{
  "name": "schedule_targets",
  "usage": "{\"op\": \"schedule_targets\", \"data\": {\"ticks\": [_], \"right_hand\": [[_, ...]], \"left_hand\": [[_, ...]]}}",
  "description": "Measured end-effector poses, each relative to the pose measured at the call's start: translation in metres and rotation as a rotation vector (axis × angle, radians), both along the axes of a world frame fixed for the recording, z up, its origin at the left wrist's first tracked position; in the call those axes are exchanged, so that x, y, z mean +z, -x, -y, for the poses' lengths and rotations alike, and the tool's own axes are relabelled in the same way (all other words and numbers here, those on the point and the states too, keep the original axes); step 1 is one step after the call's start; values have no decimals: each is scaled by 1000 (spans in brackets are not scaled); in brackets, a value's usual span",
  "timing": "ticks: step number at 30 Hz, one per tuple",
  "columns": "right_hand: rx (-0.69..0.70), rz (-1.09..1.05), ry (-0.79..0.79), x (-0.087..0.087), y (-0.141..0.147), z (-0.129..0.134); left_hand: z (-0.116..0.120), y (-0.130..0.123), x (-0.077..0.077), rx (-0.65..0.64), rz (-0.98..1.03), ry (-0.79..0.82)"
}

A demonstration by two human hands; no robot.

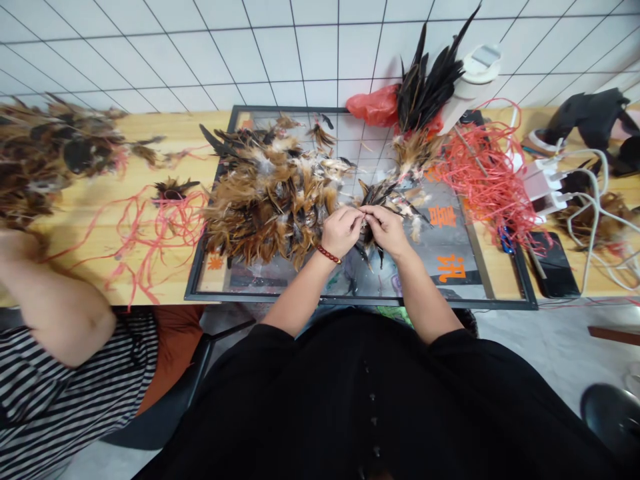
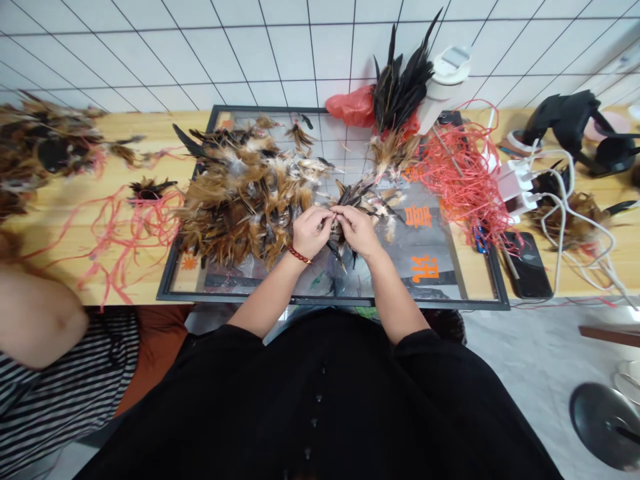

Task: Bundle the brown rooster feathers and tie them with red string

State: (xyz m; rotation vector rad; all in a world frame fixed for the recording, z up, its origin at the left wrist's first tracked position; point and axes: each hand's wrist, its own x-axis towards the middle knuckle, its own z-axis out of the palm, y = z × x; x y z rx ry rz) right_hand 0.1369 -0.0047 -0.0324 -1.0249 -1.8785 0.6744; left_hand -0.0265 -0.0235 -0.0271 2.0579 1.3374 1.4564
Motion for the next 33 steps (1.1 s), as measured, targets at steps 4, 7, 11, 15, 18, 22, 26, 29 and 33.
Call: {"op": "schedule_targets", "data": {"ticks": [4, 7, 11, 15, 18, 22, 26, 29, 33], "right_hand": [[-43, -53, 51, 6, 0, 3], [-82, -46, 56, 8, 1, 5], [-159, -40, 41, 6, 2, 5], [-260, -121, 40, 3, 0, 3], [-328, -134, -19, 3, 0, 2], [-290, -99, -162, 6, 2, 5], [-200, -4, -254, 8, 3, 9], [-111, 45, -267, 7, 3, 10], [-89, -10, -267, 11, 1, 11]], "left_hand": [[1, 0, 2, 39, 37, 12], [1, 0, 5, 12, 63, 33], [-1, 1, 4, 0, 60, 95], [-3, 2, 1, -21, 7, 132], [-2, 1, -1, -69, -41, 178], [0, -5, 2, -155, 209, 411], [-1, -9, 10, -285, 660, 825], [-4, -8, 14, -311, 802, 941], [-5, -6, 18, -300, 889, 999]]}}
